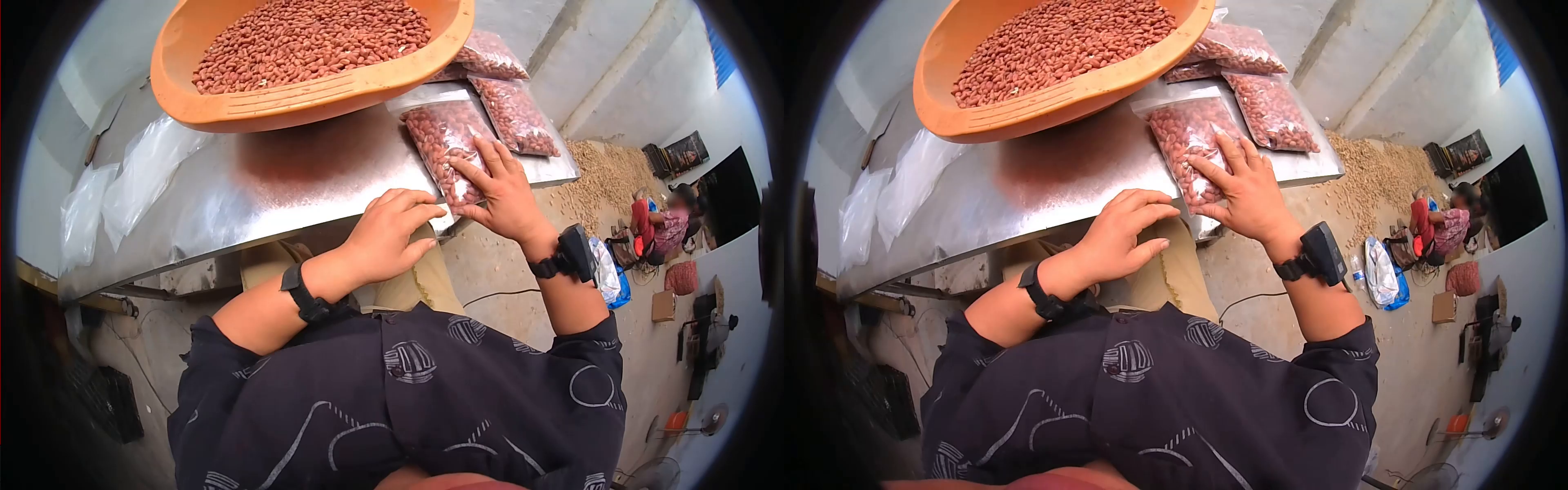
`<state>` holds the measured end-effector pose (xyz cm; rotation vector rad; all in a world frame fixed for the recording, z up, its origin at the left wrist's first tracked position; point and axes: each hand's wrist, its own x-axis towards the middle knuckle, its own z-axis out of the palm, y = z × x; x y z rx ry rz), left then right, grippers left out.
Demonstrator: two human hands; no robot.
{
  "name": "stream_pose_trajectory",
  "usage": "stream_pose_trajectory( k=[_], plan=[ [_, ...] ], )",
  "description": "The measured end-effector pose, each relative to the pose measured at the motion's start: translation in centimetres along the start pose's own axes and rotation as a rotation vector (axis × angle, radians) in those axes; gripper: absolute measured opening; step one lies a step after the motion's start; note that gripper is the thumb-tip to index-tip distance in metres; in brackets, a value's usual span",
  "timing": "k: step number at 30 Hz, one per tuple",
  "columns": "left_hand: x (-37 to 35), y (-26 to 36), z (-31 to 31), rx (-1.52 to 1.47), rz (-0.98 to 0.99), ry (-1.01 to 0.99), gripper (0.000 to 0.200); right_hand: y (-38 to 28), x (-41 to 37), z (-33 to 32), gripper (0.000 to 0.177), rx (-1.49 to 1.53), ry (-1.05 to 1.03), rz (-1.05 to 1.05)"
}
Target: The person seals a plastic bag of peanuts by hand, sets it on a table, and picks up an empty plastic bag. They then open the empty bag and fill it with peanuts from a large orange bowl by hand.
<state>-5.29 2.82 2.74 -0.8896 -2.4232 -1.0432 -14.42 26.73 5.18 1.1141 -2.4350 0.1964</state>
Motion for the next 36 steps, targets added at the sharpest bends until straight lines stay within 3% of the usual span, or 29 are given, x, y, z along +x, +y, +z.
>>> stream_pose_trajectory(
  k=[5,13,17,22,26,30,35,36],
  plan=[
    [-0.5,-0.6,-0.3,-0.042,0.01,0.044,0.037,1.5,2.3,1.8,0.06,-0.08,-0.019,0.115],
    [-1.1,-0.8,-2.2,-0.079,0.008,0.138,0.032,5.7,6.0,4.1,0.058,-0.013,0.002,0.05],
    [-2.0,-1.0,-4.1,-0.096,-0.039,0.147,0.031,4.7,6.7,1.6,0.063,-0.118,-0.234,0.131],
    [-3.8,-1.7,-6.5,-0.08,-0.125,0.162,0.029,4.2,8.6,1.3,0.065,-0.016,0.117,0.093],
    [-5.6,-1.8,-7.8,-0.054,-0.171,0.185,0.03,4.8,8.8,3.9,0.063,-0.09,-0.243,0.14],
    [-7.8,-1.9,-9.3,-0.003,-0.262,0.25,0.029,4.2,9.3,2.9,0.064,-0.073,-0.165,0.16],
    [-10.8,-2.0,-11.4,0.011,-0.4,0.388,0.025,4.3,8.9,3.7,0.061,0.018,-0.243,0.104],
    [-11.3,-1.8,-12.3,0.052,-0.416,0.398,0.023,4.8,8.5,4.0,0.056,0.113,-0.103,0.094]
  ],
)
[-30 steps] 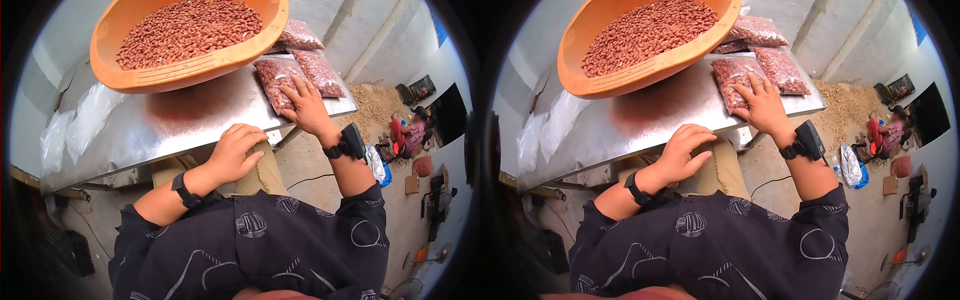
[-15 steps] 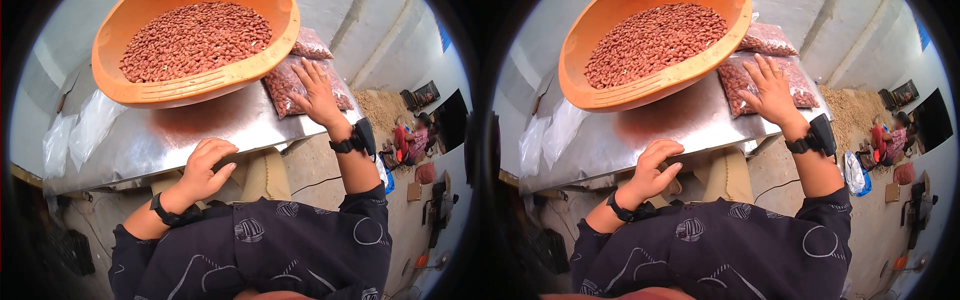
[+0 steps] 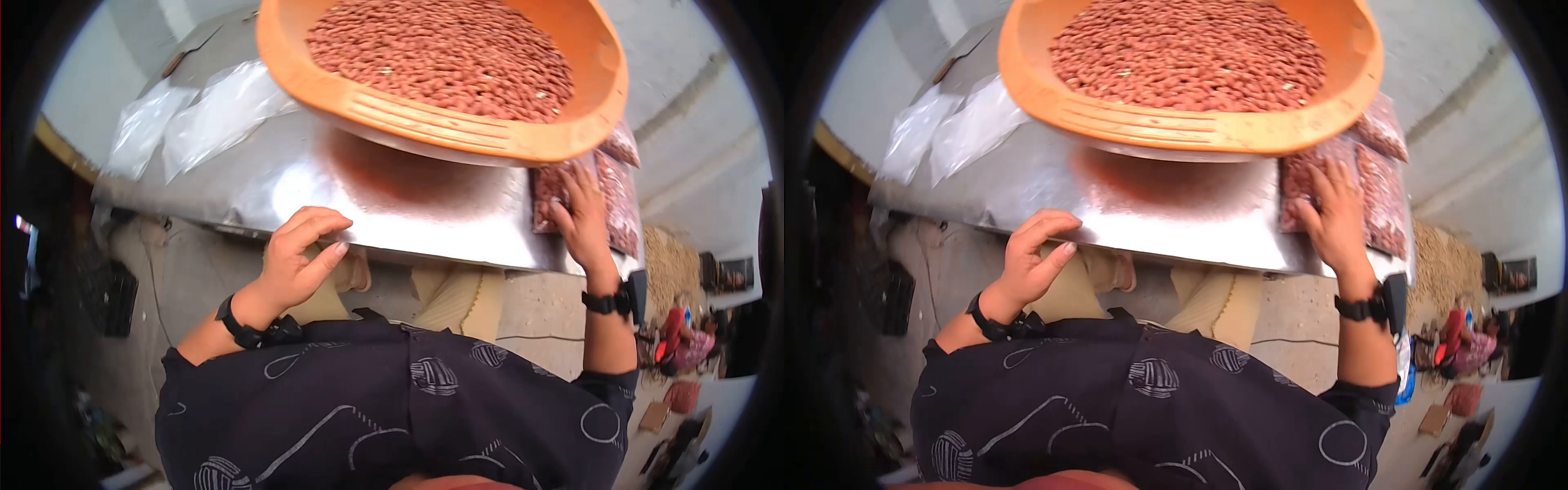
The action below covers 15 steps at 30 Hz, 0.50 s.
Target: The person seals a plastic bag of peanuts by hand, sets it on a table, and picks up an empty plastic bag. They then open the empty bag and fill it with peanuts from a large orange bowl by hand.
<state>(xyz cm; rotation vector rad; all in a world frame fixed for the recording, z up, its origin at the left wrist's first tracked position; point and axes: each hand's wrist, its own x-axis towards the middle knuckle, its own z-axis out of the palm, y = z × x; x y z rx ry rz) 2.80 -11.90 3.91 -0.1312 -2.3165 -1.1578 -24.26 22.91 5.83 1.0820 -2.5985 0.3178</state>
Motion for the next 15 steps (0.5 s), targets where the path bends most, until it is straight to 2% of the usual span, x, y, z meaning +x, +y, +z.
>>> stream_pose_trajectory(
  k=[2,3,5,9,11,14,15],
  plan=[
    [0.0,-0.4,-2.1,0.075,-0.005,0.086,0.023,-1.3,-0.9,-1.0,0.043,0.202,0.15,-0.115],
    [0.1,-0.8,-3.4,0.126,0.002,0.127,0.022,-2.8,-1.4,-1.8,0.039,0.311,0.147,-0.138],
    [0.7,-1.0,-6.3,0.216,-0.108,0.191,0.021,-4.3,-2.7,-1.5,0.034,0.449,0.12,-0.256],
    [4.2,-3.0,-11.7,0.397,-0.314,0.261,0.019,-5.7,-4.3,-0.1,0.027,0.498,0.106,-0.316],
    [6.3,-6.7,-14.5,0.459,-0.386,0.25,0.026,-6.2,-4.3,0.5,0.025,0.591,0.124,-0.259],
    [10.3,-9.6,-17.1,0.65,-0.555,0.093,0.04,-6.9,-4.2,1.1,0.024,0.689,0.119,-0.172],
    [11.0,-11.0,-17.7,0.711,-0.559,0.041,0.045,-7.1,-4.1,1.2,0.024,0.689,0.113,-0.167]
  ],
)
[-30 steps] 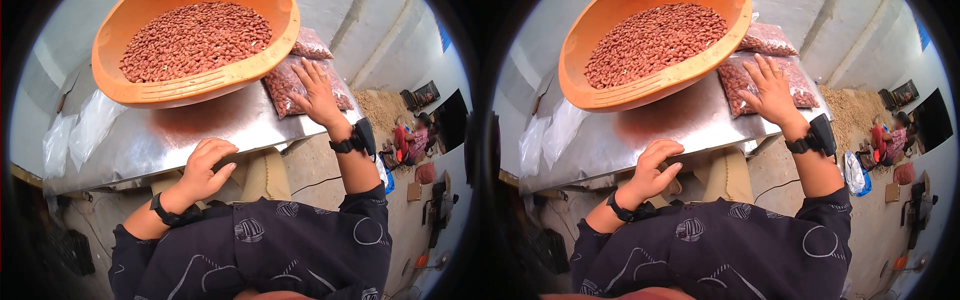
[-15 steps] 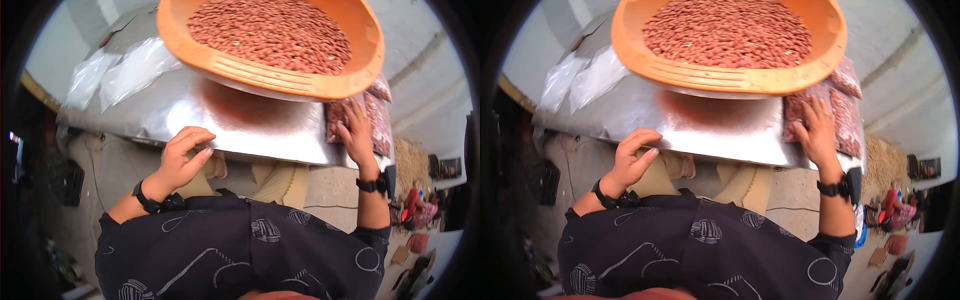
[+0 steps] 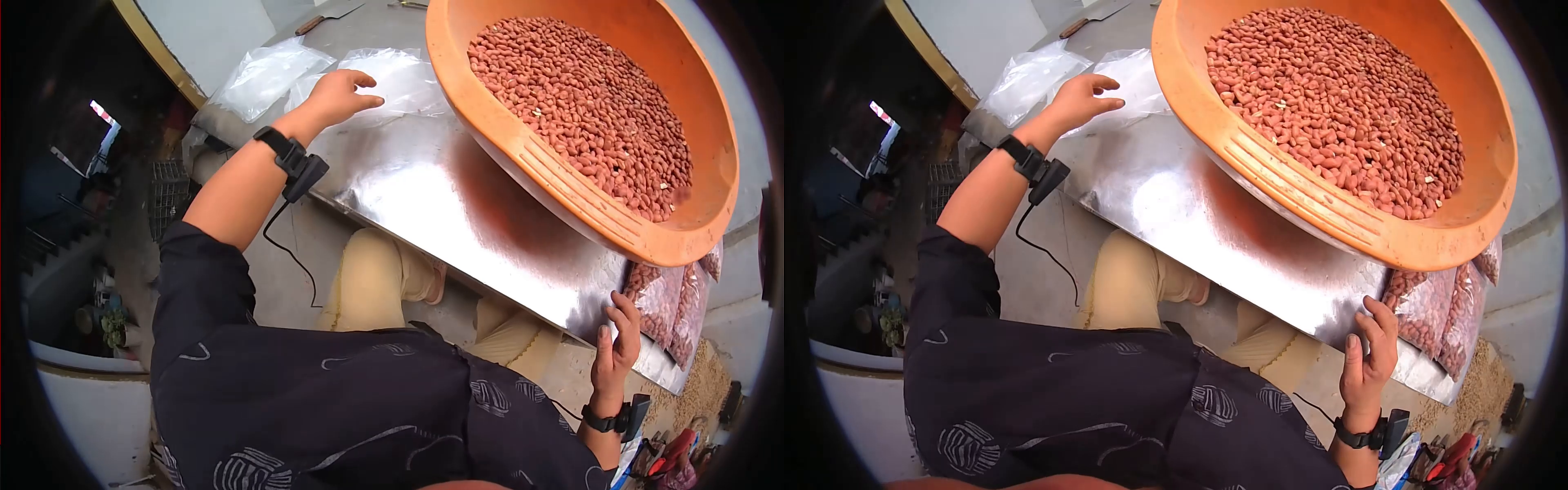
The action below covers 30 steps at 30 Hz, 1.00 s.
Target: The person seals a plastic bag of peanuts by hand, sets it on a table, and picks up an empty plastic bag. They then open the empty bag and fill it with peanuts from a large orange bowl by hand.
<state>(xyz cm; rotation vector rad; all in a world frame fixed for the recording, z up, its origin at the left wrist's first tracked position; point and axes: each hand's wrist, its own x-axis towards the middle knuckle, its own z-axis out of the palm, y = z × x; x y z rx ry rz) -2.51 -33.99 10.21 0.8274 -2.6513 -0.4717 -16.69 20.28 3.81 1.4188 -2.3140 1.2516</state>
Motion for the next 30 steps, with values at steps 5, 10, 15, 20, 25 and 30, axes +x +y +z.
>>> stream_pose_trajectory(
  k=[5,10,15,20,25,30],
  plan=[
    [3.0,-0.9,1.5,0.272,-0.052,-0.249,0.057,-0.4,0.2,0.9,0.024,-0.019,0.026,0.041],
    [2.8,-1.3,1.4,0.221,-0.055,-0.273,0.034,-0.2,0.0,1.7,0.023,-0.003,0.045,0.1],
    [3.2,-3.7,2.0,0.137,0.019,-0.225,0.023,-0.1,0.1,1.8,0.023,-0.043,0.053,0.073],
    [3.5,-3.6,1.7,0.127,-0.02,-0.165,0.024,0.0,-0.1,1.9,0.022,-0.031,0.061,0.083],
    [5.8,-5.0,0.7,0.277,-0.122,-0.031,0.047,-0.1,0.0,2.1,0.022,-0.018,0.07,0.105],
    [7.4,-5.3,0.6,0.325,-0.286,-0.223,0.074,-0.4,0.2,2.3,0.021,-0.071,0.045,0.094]
  ],
)
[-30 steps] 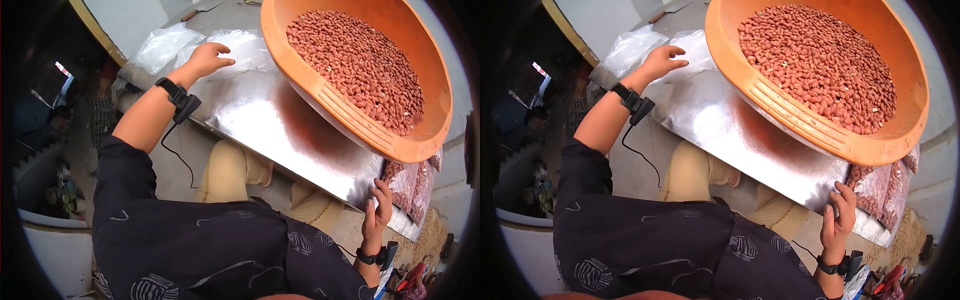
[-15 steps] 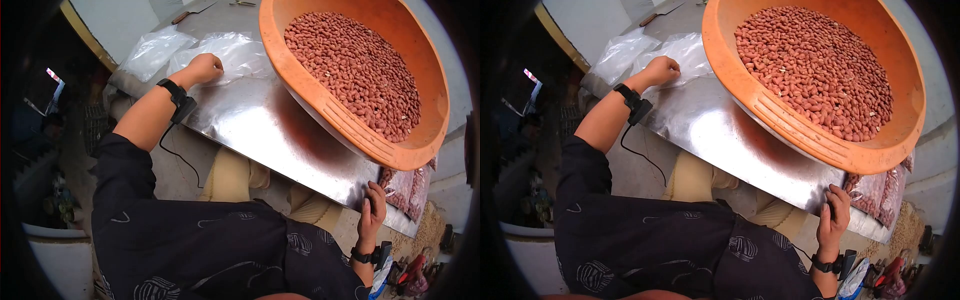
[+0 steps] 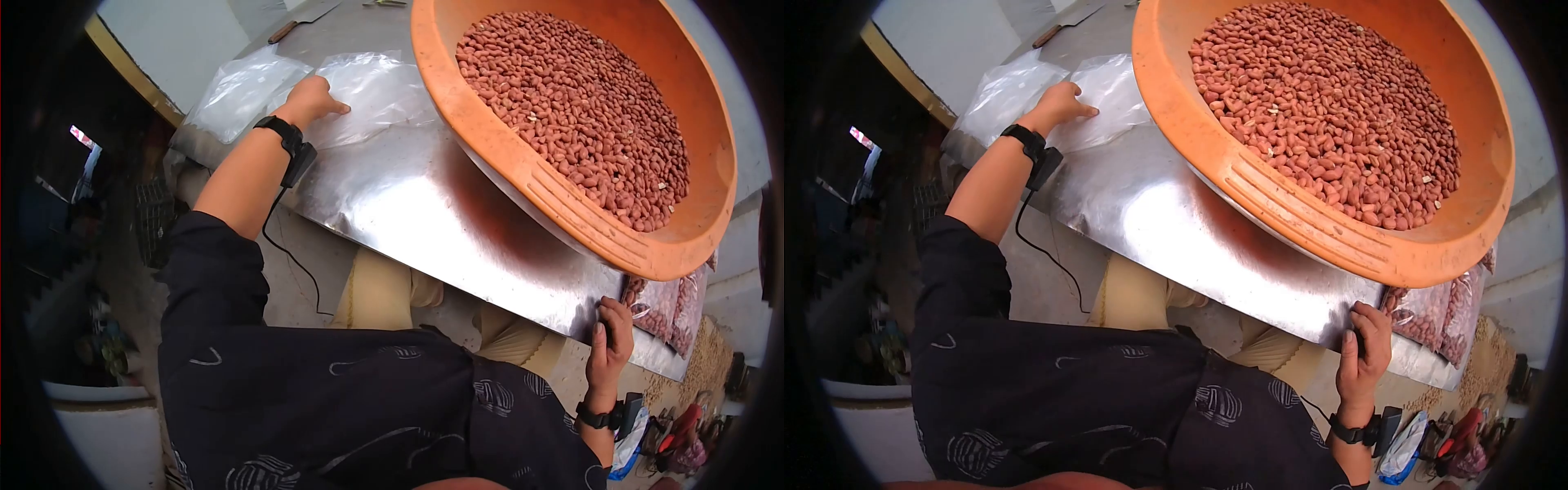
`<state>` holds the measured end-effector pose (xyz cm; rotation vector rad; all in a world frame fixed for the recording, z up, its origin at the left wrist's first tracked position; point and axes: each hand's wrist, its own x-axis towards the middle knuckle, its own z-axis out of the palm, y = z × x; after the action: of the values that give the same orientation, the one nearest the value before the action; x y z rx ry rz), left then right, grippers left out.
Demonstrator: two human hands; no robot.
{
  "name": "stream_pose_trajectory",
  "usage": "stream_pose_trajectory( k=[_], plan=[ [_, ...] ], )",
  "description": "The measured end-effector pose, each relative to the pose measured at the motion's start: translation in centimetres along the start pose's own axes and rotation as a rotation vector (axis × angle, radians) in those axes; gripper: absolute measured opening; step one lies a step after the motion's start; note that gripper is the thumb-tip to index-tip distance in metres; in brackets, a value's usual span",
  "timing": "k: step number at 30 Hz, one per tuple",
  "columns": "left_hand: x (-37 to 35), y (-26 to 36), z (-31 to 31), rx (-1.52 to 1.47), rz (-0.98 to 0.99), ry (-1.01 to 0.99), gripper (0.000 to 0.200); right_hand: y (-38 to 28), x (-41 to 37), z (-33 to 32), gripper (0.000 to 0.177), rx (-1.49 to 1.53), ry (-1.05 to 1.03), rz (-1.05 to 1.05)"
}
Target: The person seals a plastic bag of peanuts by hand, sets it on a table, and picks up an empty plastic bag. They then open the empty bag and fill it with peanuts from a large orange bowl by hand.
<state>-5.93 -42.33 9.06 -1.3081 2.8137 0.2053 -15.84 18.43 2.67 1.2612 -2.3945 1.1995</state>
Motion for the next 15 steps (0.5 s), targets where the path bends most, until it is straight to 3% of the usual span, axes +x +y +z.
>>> stream_pose_trajectory(
  k=[4,7,10,13,15],
  plan=[
    [1.2,-1.0,0.8,-0.046,0.046,0.11,0.069,-0.1,0.0,0.2,0.02,-0.008,-0.004,-0.007],
    [0.9,-0.9,0.0,-0.068,0.003,0.027,0.082,-0.2,0.1,0.1,0.02,-0.011,-0.003,-0.014],
    [1.4,-1.2,0.5,-0.069,-0.005,0.073,0.091,-0.2,0.1,0.1,0.02,-0.019,-0.009,-0.019],
    [2.2,-1.7,0.0,-0.229,-0.064,-0.051,0.093,-0.4,0.0,0.0,0.02,-0.017,-0.005,-0.01],
    [2.7,-2.0,0.6,-0.299,-0.106,0.025,0.085,-0.6,0.3,0.0,0.02,-0.005,0.005,0.003]
  ],
)
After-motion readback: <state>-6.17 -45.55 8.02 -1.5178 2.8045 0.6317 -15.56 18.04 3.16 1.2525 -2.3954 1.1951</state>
